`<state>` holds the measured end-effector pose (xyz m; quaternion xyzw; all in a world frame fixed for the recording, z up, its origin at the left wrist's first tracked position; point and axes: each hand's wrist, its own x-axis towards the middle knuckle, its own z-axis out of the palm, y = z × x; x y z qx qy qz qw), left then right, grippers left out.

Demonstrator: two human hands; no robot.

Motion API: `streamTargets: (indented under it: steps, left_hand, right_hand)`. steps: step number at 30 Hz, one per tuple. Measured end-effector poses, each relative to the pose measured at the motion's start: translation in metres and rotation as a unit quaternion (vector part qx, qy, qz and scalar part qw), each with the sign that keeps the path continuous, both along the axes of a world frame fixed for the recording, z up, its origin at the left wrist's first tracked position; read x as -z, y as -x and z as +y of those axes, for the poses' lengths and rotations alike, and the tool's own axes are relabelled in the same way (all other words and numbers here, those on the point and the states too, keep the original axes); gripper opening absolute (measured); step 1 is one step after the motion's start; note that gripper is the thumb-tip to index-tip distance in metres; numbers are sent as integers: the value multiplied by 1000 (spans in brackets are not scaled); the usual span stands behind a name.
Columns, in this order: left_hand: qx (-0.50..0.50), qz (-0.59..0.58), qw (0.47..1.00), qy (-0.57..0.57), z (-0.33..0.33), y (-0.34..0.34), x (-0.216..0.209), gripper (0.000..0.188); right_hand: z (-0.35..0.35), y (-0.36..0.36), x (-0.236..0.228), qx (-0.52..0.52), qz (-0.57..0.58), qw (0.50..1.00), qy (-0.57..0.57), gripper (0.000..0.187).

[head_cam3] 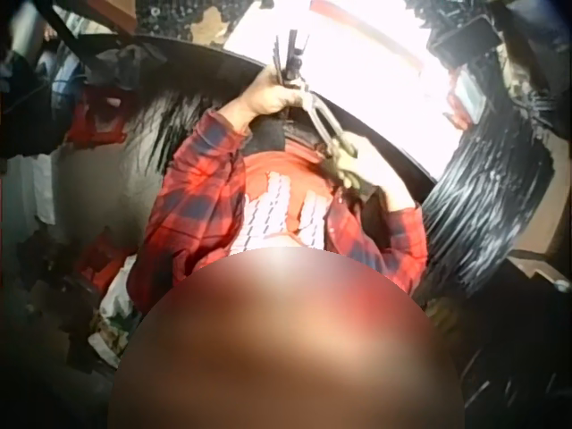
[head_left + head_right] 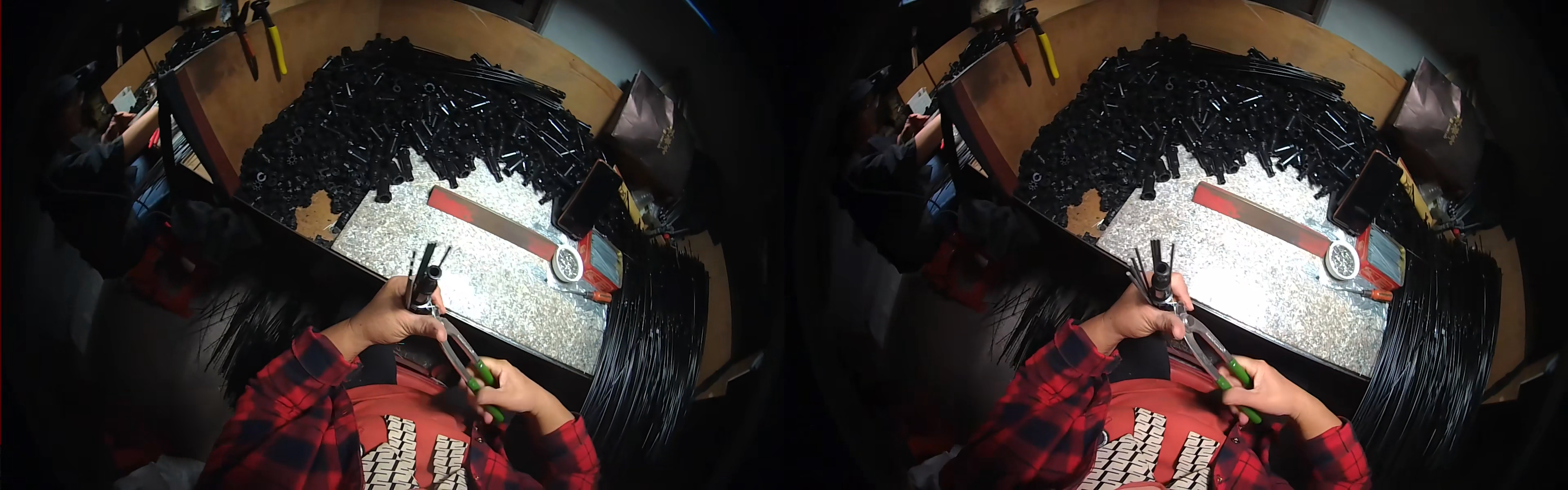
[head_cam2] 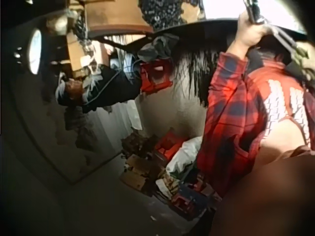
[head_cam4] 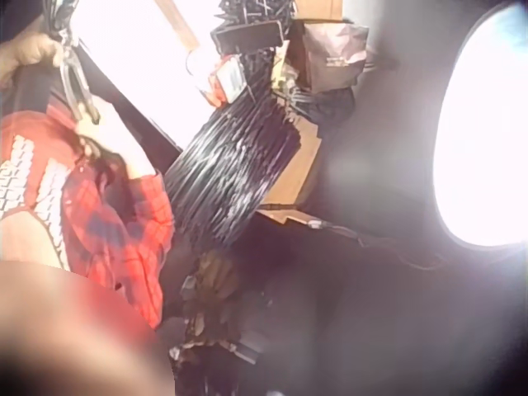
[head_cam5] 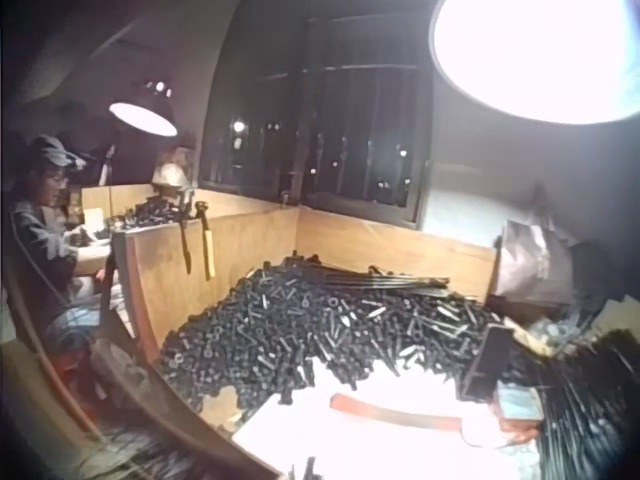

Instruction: Stripping insulation from wires and assembling them into connectors at a workbench.

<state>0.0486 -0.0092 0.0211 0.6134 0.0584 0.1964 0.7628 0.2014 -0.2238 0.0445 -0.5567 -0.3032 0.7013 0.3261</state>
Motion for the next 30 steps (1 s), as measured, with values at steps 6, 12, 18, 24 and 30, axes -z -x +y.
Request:
streamTargets:
  steps: [6,12,18,24,30]
  left_hand:
    - [-36,-6,999,-29,-1,-3,3,52]
    - [-39,-97,978,-178,2,-6,19,60]
    - [-47,-15,991,-128,-6,-8,13,64]
    - [-153,-88,953,-247,-12,-10,23,68]
    - [-103,2,990,-101,-15,-1,10,59]
  right_hand:
    - [6,11,-11,0,-602,759,-248,50]
    - [-1,-5,-21,-76,-209,964,-145,43]
    - [4,-4,-29,-41,-443,879,-170,35]
    - [4,8,-13,3,-520,838,-167,23]
    - [-4,2,-5,6,-577,789,-211,25]
